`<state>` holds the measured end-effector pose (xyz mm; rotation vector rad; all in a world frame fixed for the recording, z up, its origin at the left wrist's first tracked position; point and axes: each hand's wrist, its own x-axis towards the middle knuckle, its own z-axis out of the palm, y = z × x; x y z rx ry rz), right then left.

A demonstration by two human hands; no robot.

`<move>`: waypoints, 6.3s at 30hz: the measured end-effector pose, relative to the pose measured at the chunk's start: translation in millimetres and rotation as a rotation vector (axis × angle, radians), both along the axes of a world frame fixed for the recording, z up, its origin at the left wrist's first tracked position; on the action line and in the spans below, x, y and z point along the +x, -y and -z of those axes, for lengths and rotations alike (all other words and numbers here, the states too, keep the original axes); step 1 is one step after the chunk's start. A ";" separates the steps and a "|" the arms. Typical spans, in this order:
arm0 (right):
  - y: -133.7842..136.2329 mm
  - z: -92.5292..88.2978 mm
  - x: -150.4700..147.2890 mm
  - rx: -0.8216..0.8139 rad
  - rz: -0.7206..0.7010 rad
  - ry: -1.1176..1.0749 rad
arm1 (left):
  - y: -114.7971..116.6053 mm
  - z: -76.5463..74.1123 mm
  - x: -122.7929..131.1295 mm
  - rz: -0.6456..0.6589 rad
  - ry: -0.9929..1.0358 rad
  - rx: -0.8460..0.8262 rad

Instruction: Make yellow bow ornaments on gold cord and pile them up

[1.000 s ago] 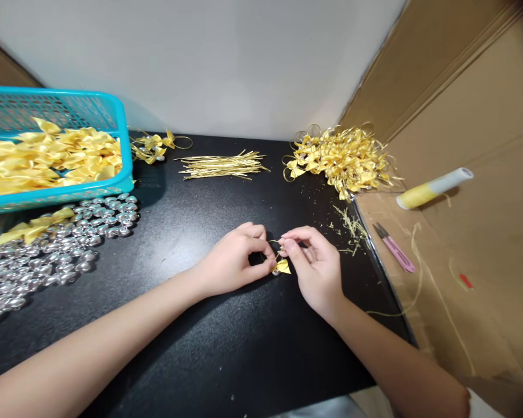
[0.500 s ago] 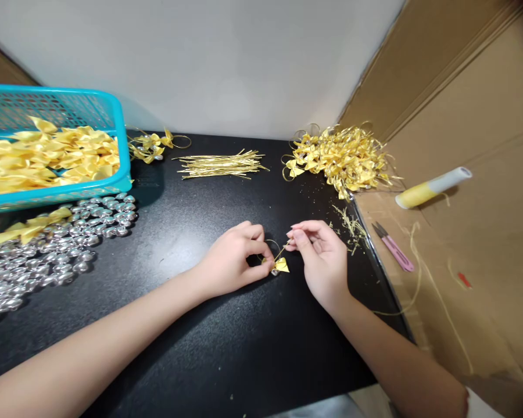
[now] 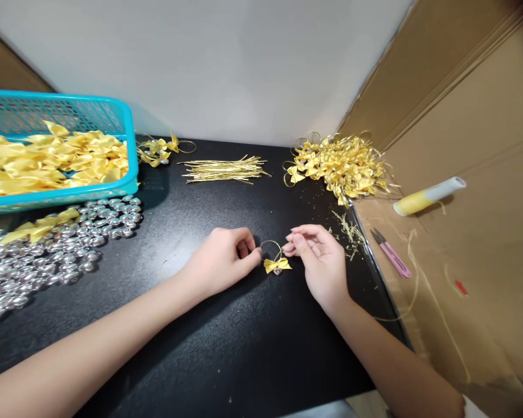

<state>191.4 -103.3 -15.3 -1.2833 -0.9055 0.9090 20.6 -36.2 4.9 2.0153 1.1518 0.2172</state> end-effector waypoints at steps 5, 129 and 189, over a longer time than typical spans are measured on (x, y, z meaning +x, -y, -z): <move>1.8 -6.6 -2.1 0.013 -0.088 -0.106 | -0.8 -5.2 5.8 0.019 -0.030 -0.520; 4.4 -11.2 4.1 0.093 -0.169 -0.138 | 4.1 11.3 12.1 0.159 0.489 -0.271; 9.1 -5.5 -2.9 0.353 -0.143 0.513 | 14.2 25.0 6.2 -0.120 0.748 -0.352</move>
